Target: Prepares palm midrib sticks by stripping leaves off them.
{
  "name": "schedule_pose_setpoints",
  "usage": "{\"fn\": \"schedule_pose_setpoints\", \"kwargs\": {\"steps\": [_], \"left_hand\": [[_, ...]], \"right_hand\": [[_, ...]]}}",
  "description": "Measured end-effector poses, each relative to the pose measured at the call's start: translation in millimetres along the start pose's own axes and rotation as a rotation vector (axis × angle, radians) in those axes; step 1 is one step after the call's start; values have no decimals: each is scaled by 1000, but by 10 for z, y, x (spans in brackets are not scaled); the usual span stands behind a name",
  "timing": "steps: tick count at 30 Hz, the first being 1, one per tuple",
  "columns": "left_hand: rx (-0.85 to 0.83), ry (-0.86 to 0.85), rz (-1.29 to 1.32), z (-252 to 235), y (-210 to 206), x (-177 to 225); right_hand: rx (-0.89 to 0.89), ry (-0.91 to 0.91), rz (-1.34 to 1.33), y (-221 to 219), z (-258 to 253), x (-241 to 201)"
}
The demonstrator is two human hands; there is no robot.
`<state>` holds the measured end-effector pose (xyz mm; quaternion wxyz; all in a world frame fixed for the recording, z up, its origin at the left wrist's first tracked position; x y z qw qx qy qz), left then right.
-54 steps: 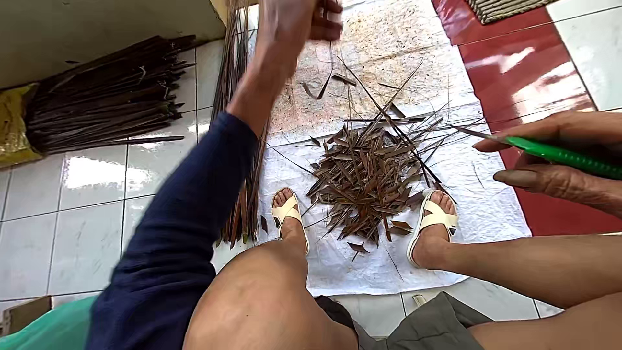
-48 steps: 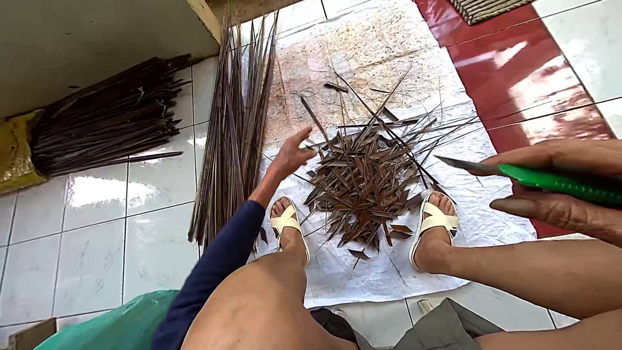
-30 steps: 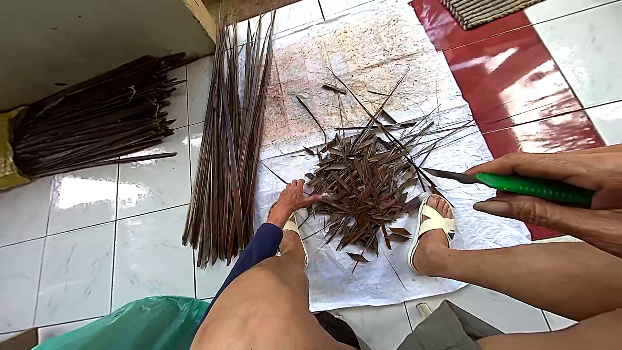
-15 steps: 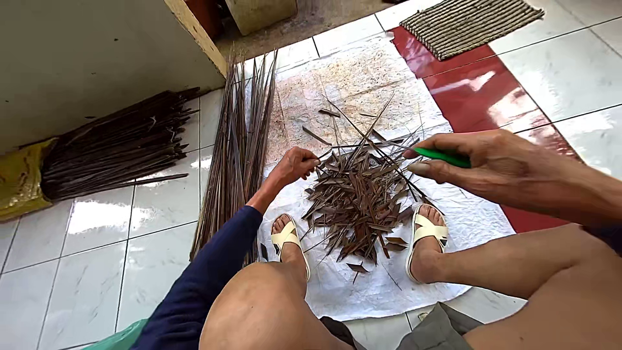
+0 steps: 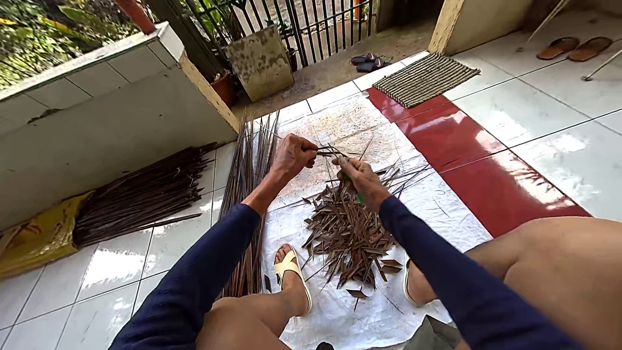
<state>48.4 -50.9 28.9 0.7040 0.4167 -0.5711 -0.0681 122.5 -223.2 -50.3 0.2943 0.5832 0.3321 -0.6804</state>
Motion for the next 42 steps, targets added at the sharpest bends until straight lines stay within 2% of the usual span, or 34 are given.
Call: {"fn": "schedule_pose_setpoints", "kwargs": {"steps": [4, 7, 10, 13, 16, 19, 21, 22, 25, 28, 31, 34, 36, 38, 40, 42], "left_hand": [[-3, -40, 62, 163, -160, 64], [-62, -12, 222, 234, -259, 65], [-109, 4, 277, 263, -316, 15], [-133, -58, 61, 279, -345, -5], [-88, -244, -271, 400, -371, 78], [-78, -359, -357, 404, -424, 63], [-92, -366, -350, 334, -470, 57], [-100, -315, -317, 357, -478, 104], [-125, 32, -158, 574, -459, 255], [-118, 333, 131, 493, -604, -180], [-136, 484, 375, 568, -645, -298], [-133, 477, 425, 628, -478, -137], [-58, 330, 375, 545, -376, -182], [24, 172, 337, 430, -347, -293], [-37, 108, 328, 337, -367, -372], [-149, 141, 303, 290, -437, -440]], "right_hand": [[-55, -61, -327, -140, 59, 380], [-123, -36, -496, -176, 44, 457], [-157, 12, -557, -143, 35, 441], [-120, -3, -523, -112, 19, 445], [-29, -12, -463, -91, 11, 485], [9, -23, -474, -110, 16, 509], [54, -14, -409, -112, 37, 506], [79, 9, -353, -111, 38, 513], [168, 138, -99, -109, -11, 571], [239, 236, 91, -160, -8, 677], [313, 210, 184, -64, 58, 865], [413, 64, 281, 343, 69, 1341], [286, -149, 332, 390, 97, 1743], [44, -419, 384, 256, 214, 2130], [-72, -611, 396, 121, 411, 2434], [-81, -714, 408, 120, 605, 2627]]}}
Point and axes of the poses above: each hand's wrist, its own z-axis away from the middle knuckle, its own y-axis out of the back of the hand, x = y × z, the point moved 7 cm from there along -z, towards the middle knuckle, and after that the axes turned 3 degrees about x, right-handed, at the moved point
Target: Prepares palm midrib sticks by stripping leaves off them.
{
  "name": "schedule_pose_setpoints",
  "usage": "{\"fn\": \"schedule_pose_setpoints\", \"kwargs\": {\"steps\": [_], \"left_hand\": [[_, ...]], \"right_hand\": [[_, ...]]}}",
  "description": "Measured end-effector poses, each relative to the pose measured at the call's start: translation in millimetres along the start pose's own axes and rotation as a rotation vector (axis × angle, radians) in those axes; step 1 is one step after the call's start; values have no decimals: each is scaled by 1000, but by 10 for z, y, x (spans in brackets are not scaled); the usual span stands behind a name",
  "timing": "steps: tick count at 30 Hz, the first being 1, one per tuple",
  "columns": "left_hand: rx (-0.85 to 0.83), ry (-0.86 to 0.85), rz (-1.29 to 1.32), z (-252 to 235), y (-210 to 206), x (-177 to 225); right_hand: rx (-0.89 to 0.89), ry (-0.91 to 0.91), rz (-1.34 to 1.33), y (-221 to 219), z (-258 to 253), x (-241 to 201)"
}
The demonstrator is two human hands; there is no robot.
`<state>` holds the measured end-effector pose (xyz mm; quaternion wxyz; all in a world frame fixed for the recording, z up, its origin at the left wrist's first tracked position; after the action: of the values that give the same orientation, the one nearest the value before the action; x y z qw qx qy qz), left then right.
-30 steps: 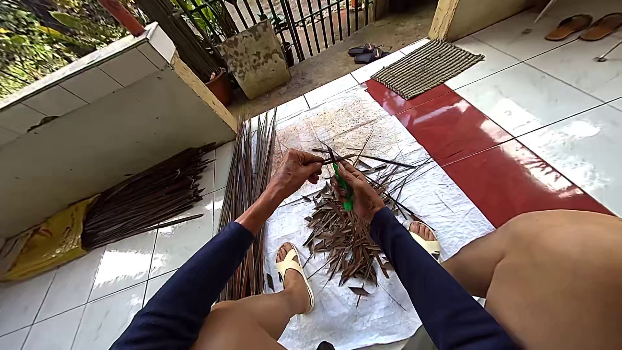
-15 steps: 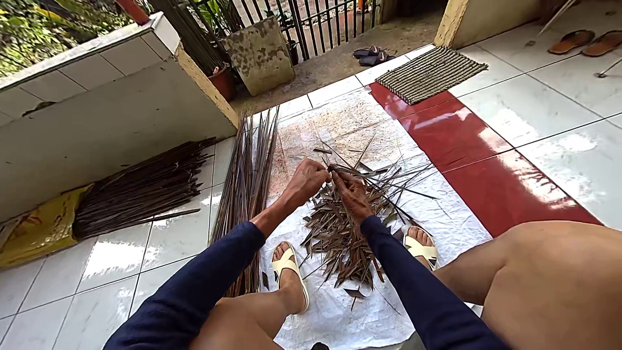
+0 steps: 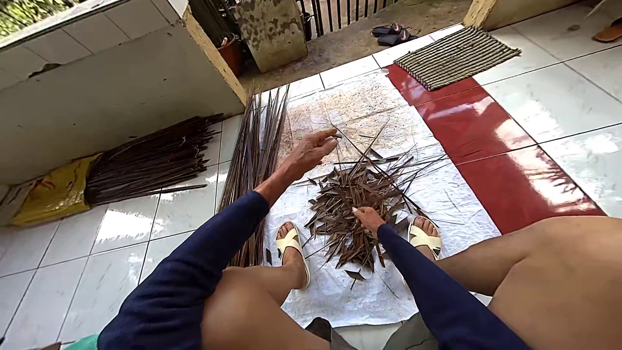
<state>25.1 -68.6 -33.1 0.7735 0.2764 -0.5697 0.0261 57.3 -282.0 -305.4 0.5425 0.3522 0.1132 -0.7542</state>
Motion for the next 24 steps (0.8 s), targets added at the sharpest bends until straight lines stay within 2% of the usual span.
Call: {"fn": "schedule_pose_setpoints", "kwargs": {"steps": [3, 6, 9, 13, 16, 20, 22, 24], "left_hand": [[-29, 42, -23, -31, 129, -43], [75, 90, 62, 48, 561, -69], [181, 113, 36, 338, 1061, -199], [342, 166, 55, 1029, 1485, -808], [514, 290, 113, 1814, 1422, -1730], [735, 536, 201, 2992, 915, -3039], [865, 655, 182, 3487, 675, -3208], [916, 756, 117, 3856, 514, -3327]], "right_hand": [[33, -29, 42, -15, -24, 232], [168, 102, 55, 112, -127, 256], [262, 121, 71, 254, -183, 325], [295, 79, 109, 297, -277, 602], [331, 48, 143, 238, -278, 855], [441, 56, 258, 330, -181, 944], [542, 102, 307, 503, -179, 819], [646, 105, 321, 778, -195, 714]]}}
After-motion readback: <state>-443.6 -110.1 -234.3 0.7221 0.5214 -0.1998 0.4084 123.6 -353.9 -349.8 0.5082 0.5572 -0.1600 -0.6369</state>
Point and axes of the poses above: each hand's wrist, its own z-axis away from the middle knuckle, its own y-axis out of the back of the hand, x = y × z, the point moved 7 cm from there along -z, towards the middle knuckle, and after that the axes turned 3 degrees about x, right-handed, at the moved point
